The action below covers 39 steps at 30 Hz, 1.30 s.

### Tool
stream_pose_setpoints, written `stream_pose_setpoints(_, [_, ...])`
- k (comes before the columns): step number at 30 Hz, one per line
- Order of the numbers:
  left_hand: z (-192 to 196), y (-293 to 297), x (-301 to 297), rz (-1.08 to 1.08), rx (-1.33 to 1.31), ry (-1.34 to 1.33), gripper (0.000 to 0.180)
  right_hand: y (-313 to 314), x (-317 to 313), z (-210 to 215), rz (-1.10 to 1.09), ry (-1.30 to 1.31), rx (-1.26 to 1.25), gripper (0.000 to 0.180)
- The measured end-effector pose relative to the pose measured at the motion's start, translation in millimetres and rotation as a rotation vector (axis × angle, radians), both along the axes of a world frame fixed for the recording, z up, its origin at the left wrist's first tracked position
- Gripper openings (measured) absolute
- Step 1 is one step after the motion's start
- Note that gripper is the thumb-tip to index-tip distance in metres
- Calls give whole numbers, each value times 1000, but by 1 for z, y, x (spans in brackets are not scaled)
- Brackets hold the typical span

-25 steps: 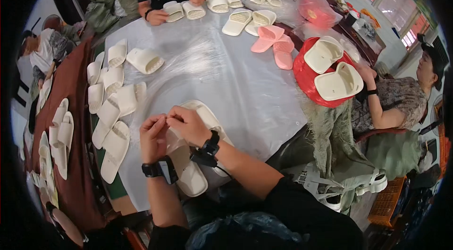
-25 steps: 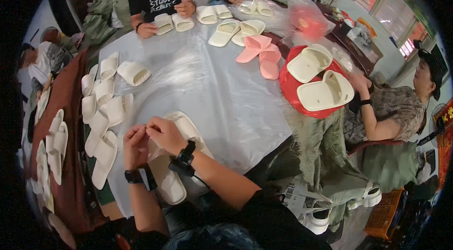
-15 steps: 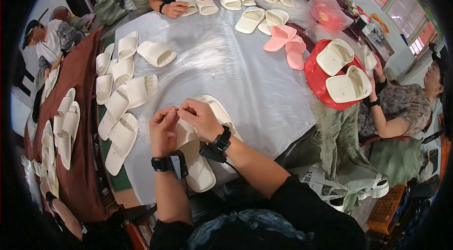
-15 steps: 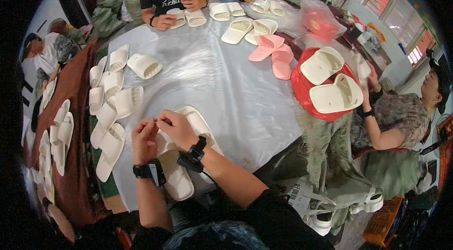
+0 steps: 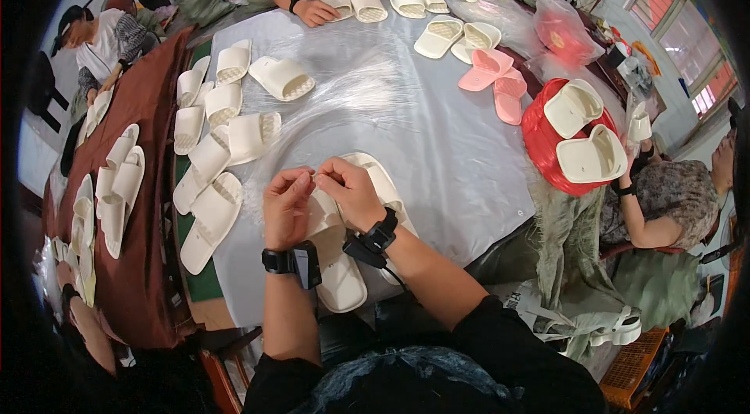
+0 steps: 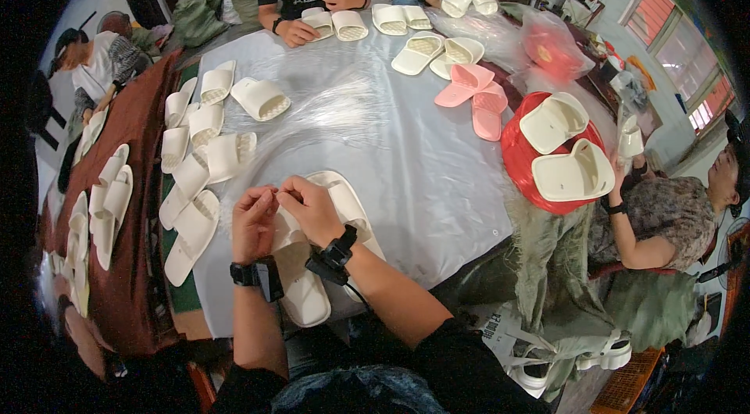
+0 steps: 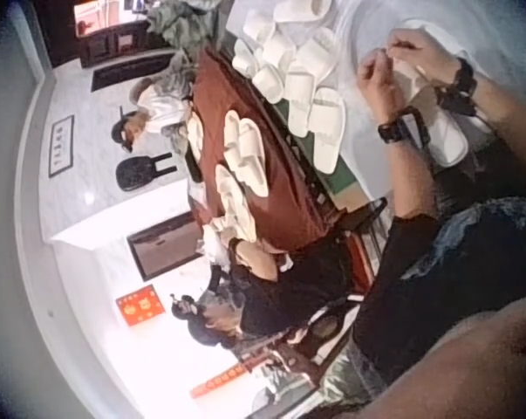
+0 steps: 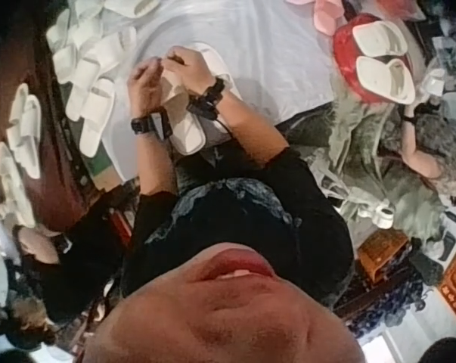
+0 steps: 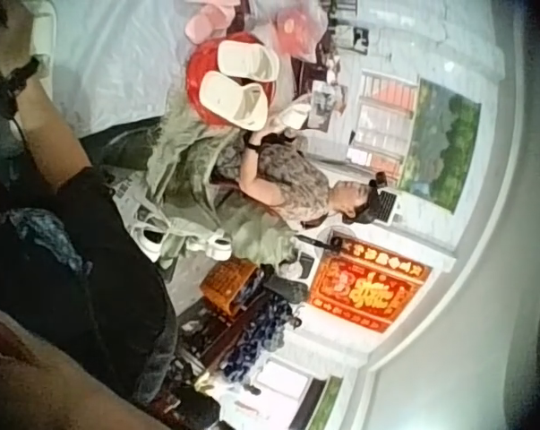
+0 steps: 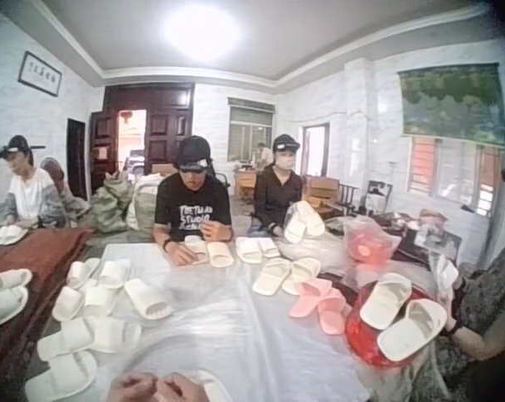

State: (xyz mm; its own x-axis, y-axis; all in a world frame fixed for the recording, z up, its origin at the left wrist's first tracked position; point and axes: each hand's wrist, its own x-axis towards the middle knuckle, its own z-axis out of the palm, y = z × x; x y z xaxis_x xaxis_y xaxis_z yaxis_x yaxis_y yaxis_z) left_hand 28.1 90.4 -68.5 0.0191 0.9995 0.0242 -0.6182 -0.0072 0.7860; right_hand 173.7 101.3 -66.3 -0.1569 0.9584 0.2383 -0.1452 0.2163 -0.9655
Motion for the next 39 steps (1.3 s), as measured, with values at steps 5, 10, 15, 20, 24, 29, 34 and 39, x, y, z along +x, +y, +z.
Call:
stream_pose_setpoints(5, [0, -1, 0, 4, -5, 17, 9, -1, -2, 0, -9, -6, 22, 15])
stream_pose_setpoints(10, [1, -1, 2, 5, 0, 8, 10, -3, 0, 5, -20, -27, 5, 15])
stream_pose_setpoints(15, [4, -1, 2, -2, -31, 36, 8, -2, 1, 4, -15, -24, 1, 14])
stream_pose_setpoints(20, [2, 0, 1, 2, -21, 1, 8, 0, 0, 1, 25, -40, -13, 14])
stream_pose_setpoints(24, [0, 3, 2, -22, -21, 10, 8, -3, 0, 5, 38, -13, -29, 9])
stream_pose_setpoints(29, [1, 2, 4, -25, -35, 10, 10, -2, 1, 6, 23, -22, -53, 8])
stream_pose_setpoints(34, [2, 1, 2, -53, 15, 32, 10, -3, 0, 6, 0, -8, -12, 8])
stream_pose_setpoints(39, [0, -1, 5, -43, 1, 45, 11, -5, -3, 7, -68, -49, 36, 10])
